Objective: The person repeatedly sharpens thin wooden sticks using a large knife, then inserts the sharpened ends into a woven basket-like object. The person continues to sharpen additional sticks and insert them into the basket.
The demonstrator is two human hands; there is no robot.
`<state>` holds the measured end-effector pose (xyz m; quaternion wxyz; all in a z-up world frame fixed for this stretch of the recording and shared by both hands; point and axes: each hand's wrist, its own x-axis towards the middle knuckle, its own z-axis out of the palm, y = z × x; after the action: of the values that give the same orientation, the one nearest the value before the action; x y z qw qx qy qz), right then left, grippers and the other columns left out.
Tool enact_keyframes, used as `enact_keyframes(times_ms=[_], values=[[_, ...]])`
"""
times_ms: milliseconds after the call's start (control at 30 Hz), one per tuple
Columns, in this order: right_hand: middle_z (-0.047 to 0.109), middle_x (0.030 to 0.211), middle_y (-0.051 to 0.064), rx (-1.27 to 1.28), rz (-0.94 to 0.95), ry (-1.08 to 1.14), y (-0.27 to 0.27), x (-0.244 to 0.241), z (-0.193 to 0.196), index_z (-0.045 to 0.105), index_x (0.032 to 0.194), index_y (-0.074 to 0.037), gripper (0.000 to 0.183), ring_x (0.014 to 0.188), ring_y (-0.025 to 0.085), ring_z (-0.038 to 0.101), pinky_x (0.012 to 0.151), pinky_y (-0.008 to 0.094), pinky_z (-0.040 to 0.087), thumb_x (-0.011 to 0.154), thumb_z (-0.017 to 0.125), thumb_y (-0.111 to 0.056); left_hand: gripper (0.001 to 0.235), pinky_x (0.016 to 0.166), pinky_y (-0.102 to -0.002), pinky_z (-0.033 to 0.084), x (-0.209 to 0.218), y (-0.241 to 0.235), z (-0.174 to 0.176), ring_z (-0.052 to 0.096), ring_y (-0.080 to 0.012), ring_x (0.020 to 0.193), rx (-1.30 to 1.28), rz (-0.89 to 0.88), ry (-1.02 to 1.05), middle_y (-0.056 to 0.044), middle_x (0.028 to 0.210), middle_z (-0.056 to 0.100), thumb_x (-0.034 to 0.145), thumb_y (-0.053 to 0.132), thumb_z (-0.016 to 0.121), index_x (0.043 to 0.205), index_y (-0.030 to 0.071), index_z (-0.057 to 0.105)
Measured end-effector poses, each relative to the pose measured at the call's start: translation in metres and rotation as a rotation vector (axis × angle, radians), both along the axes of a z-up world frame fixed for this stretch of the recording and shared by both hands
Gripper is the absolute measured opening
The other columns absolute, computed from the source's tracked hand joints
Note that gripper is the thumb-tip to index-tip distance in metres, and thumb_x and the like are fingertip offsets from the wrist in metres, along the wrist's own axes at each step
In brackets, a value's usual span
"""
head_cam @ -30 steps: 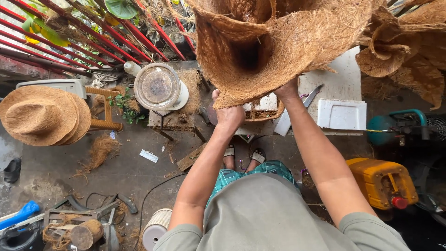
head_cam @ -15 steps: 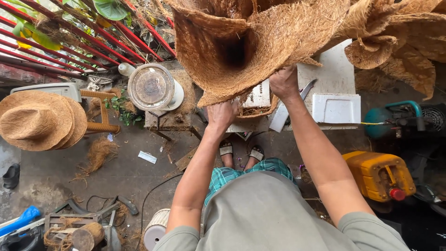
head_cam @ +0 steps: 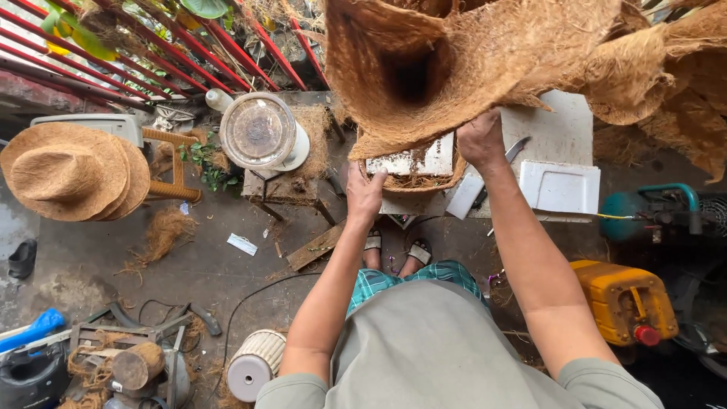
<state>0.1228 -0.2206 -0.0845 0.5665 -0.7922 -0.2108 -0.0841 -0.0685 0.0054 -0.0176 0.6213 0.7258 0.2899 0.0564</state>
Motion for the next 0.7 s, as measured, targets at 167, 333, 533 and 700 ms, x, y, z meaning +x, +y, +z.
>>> enact_keyframes(times_ms=[167, 333, 533, 700], values=[[0.047, 0.056, 0.014, 0.023, -0.037, -0.014, 0.008, -0.001, 0.02, 0.065, 0.067, 0.004, 0.018, 0.062, 0.016, 0.046, 0.059, 0.041, 0.041, 0.075, 0.049, 0.004, 0.088, 0.121, -0.052, 0.022, 0.003, -0.003, 0.02, 0.03, -0.042, 0.145, -0.031, -0.026, 0.056, -0.031, 0.153, 0.034, 0.084, 0.029, 0.069, 0.152, -0.007, 0.027], [0.044, 0.053, 0.01, 0.039, -0.075, -0.011, 0.003, -0.002, 0.037, 0.064, 0.065, 0.003, 0.018, 0.06, 0.015, 0.044, 0.056, 0.038, 0.038, 0.077, 0.051, 0.004, 0.085, 0.121, -0.057, 0.021, 0.006, -0.007, 0.053, 0.025, -0.0477, 0.146, -0.037, -0.045, -0.031, -0.033, 0.155, 0.028, 0.086, 0.02, 0.066, 0.156, -0.001, 0.022], [0.04, 0.05, 0.004, 0.059, -0.13, -0.015, -0.018, -0.006, 0.059, 0.062, 0.062, 0.0, 0.021, 0.057, 0.013, 0.041, 0.052, 0.035, 0.033, 0.08, 0.054, 0.004, 0.082, 0.119, -0.06, 0.024, 0.013, -0.002, 0.05, 0.023, -0.0467, 0.147, -0.119, -0.034, 0.08, -0.029, 0.158, 0.025, 0.091, 0.026, 0.065, 0.159, 0.009, 0.021], [0.041, 0.056, 0.015, 0.057, -0.099, -0.073, -0.031, -0.035, 0.117, 0.067, 0.075, 0.011, 0.022, 0.068, 0.018, 0.046, 0.055, 0.039, 0.038, 0.081, 0.046, 0.008, 0.082, 0.116, -0.061, 0.03, 0.017, -0.003, 0.04, 0.03, -0.0463, 0.145, -0.179, 0.008, 0.145, -0.028, 0.158, 0.028, 0.089, 0.022, 0.065, 0.159, 0.015, 0.023]])
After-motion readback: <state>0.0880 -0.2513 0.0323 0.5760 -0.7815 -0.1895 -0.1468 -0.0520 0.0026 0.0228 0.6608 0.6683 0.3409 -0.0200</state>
